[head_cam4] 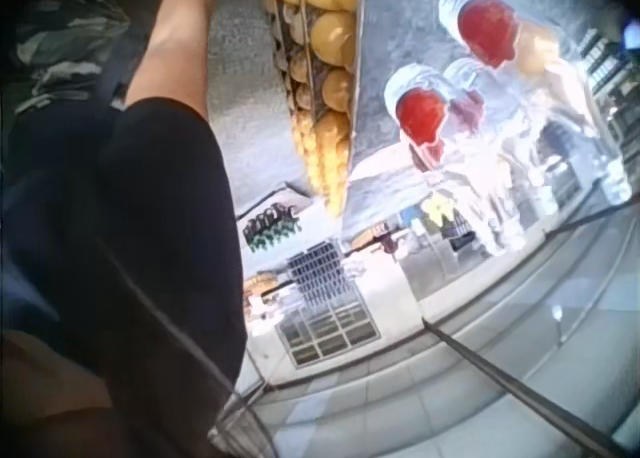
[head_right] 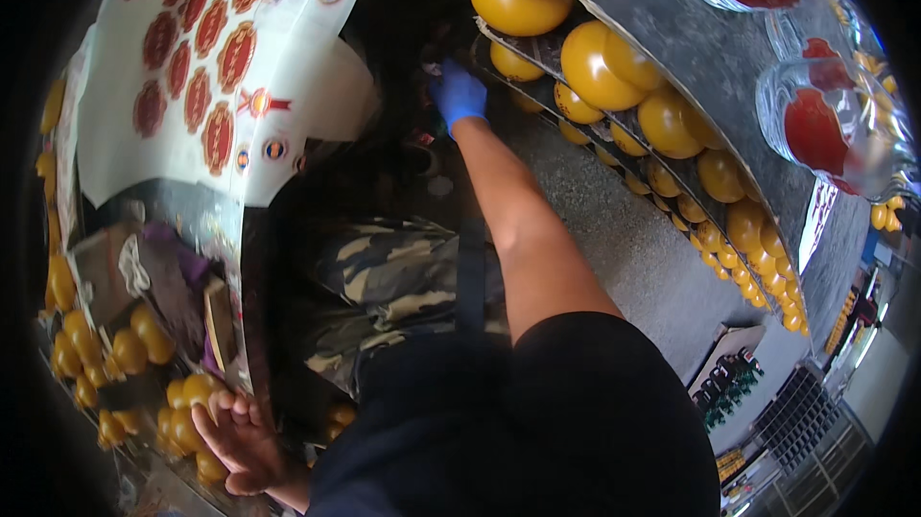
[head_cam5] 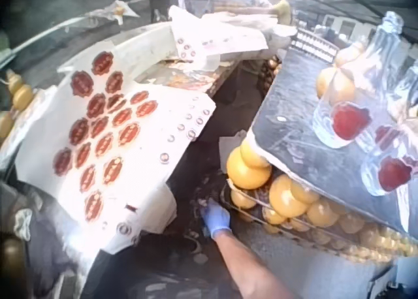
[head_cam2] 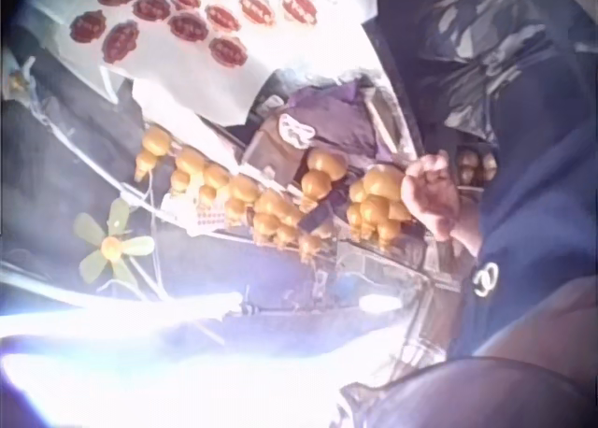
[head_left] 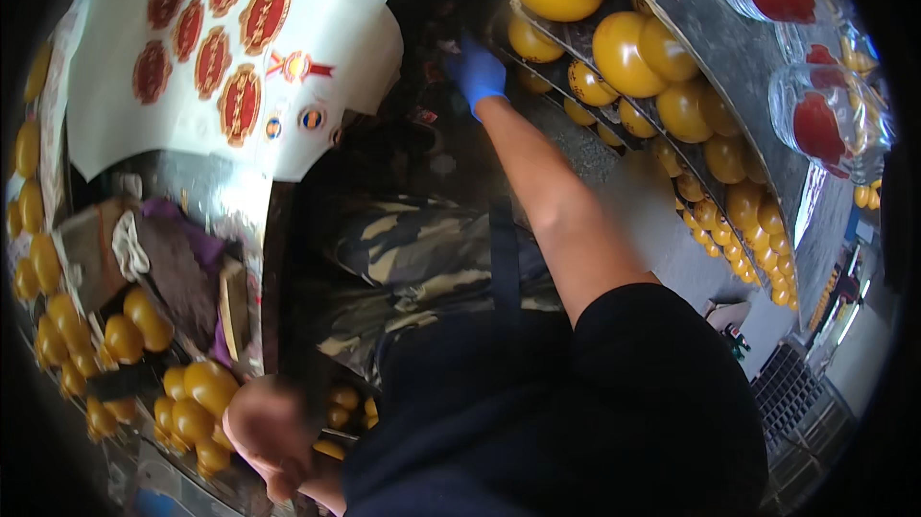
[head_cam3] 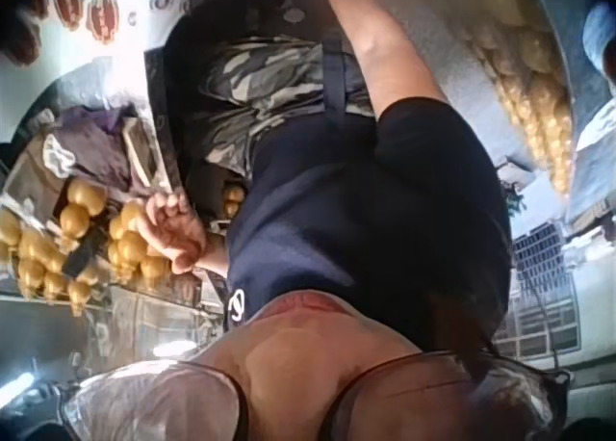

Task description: The person applies red circular stickers to clear glass bottles using a green plastic scraper tool. They peel stickers from a sheet, place them on the bottle, and smooth them down to remove air bubbles. The person handles multiple bottles sequentially, placing finished ones on a nearby surface.

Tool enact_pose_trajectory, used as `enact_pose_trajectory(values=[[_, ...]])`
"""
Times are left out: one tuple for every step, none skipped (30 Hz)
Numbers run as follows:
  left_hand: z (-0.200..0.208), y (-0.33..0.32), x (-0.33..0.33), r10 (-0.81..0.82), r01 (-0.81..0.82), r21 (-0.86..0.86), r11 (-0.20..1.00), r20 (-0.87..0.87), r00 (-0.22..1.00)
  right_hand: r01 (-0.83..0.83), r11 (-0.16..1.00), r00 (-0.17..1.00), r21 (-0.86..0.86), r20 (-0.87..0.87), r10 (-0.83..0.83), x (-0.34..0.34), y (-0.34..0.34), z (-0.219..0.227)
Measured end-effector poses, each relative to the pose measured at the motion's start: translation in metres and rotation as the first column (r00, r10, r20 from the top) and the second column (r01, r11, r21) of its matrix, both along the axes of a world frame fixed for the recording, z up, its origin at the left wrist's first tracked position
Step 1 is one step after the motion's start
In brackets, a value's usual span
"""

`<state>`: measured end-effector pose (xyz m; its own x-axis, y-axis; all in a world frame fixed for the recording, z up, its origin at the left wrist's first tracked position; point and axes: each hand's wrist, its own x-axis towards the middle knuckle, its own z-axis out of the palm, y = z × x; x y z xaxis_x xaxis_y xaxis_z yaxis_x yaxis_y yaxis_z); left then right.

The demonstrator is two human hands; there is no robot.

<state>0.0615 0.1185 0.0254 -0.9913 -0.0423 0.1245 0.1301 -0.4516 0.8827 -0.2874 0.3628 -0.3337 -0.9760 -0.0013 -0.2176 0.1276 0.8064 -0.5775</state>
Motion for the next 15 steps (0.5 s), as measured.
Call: enact_pose_trajectory(values=[[0.0, 0.01, 0.008, 0.056, -0.056, -0.017, 0.998, 0.028, 0.998, 0.012, 0.999, 0.998, 0.036, 0.06, -0.014, 0.01, -0.002, 0.014], [0.001, 0.018, 0.016, 0.151, -0.147, -0.055, 0.988, 0.073, 0.986, -0.045, 0.998, 0.998, -0.033, 0.045, 0.047, 0.027, 0.009, 0.033], [0.007, 0.028, 0.024, 0.274, -0.26, -0.098, 0.961, 0.177, 0.946, -0.07, 0.997, 0.997, -0.034, 0.036, 0.071, 0.04, 0.022, 0.038], [0.01, 0.037, 0.031, 0.364, -0.34, -0.136, 0.931, 0.257, 0.895, -0.104, 0.994, 0.994, -0.039, 0.027, 0.105, 0.049, 0.03, 0.04], [0.008, 0.045, 0.04, 0.413, -0.38, -0.163, 0.911, 0.32, 0.853, -0.132, 0.991, 0.991, 0.004, 0.035, 0.132, 0.054, 0.035, 0.048], [0.004, 0.052, 0.049, 0.421, -0.381, -0.18, 0.907, 0.382, 0.822, -0.164, 0.985, 0.986, 0.049, 0.051, 0.162, 0.062, 0.04, 0.056], [-0.001, 0.061, 0.06, 0.435, -0.389, -0.196, 0.9, 0.439, 0.786, -0.217, 0.976, 0.975, 0.038, 0.053, 0.214, 0.068, 0.044, 0.071], [-0.006, 0.067, 0.06, 0.371, -0.319, -0.19, 0.928, 0.444, 0.816, -0.27, 0.962, 0.962, 0.028, 0.054, 0.268, 0.074, 0.05, 0.089], [-0.008, 0.074, 0.062, 0.335, -0.274, -0.194, 0.942, 0.504, 0.796, -0.289, 0.957, 0.957, -0.004, -0.014, 0.288, 0.082, 0.054, 0.104], [-0.008, 0.083, 0.056, 0.324, -0.251, -0.206, 0.946, 0.569, 0.755, -0.333, 0.941, 0.942, -0.056, -0.071, 0.329, 0.083, 0.058, 0.115], [-0.016, 0.088, 0.045, 0.297, -0.212, -0.21, 0.954, 0.592, 0.749, -0.388, 0.918, 0.916, -0.083, -0.139, 0.375, 0.08, 0.069, 0.125], [-0.025, 0.087, 0.038, 0.278, -0.184, -0.213, 0.96, 0.62, 0.733, -0.477, 0.812, 0.874, -0.337, -0.275, 0.4, 0.085, 0.061, 0.164], [-0.036, 0.091, 0.035, 0.274, -0.197, -0.194, 0.961, 0.566, 0.778, -0.446, 0.844, 0.894, -0.297, -0.191, 0.405, 0.078, 0.074, 0.166], [-0.045, 0.1, 0.042, 0.275, -0.211, -0.181, 0.961, 0.518, 0.81, -0.467, 0.87, 0.879, -0.156, -0.188, 0.438, 0.096, 0.063, 0.214], [-0.045, 0.105, 0.051, 0.29, -0.228, -0.183, 0.956, 0.485, 0.825, -0.538, 0.834, 0.835, -0.125, -0.217, 0.506, 0.101, 0.064, 0.23]])
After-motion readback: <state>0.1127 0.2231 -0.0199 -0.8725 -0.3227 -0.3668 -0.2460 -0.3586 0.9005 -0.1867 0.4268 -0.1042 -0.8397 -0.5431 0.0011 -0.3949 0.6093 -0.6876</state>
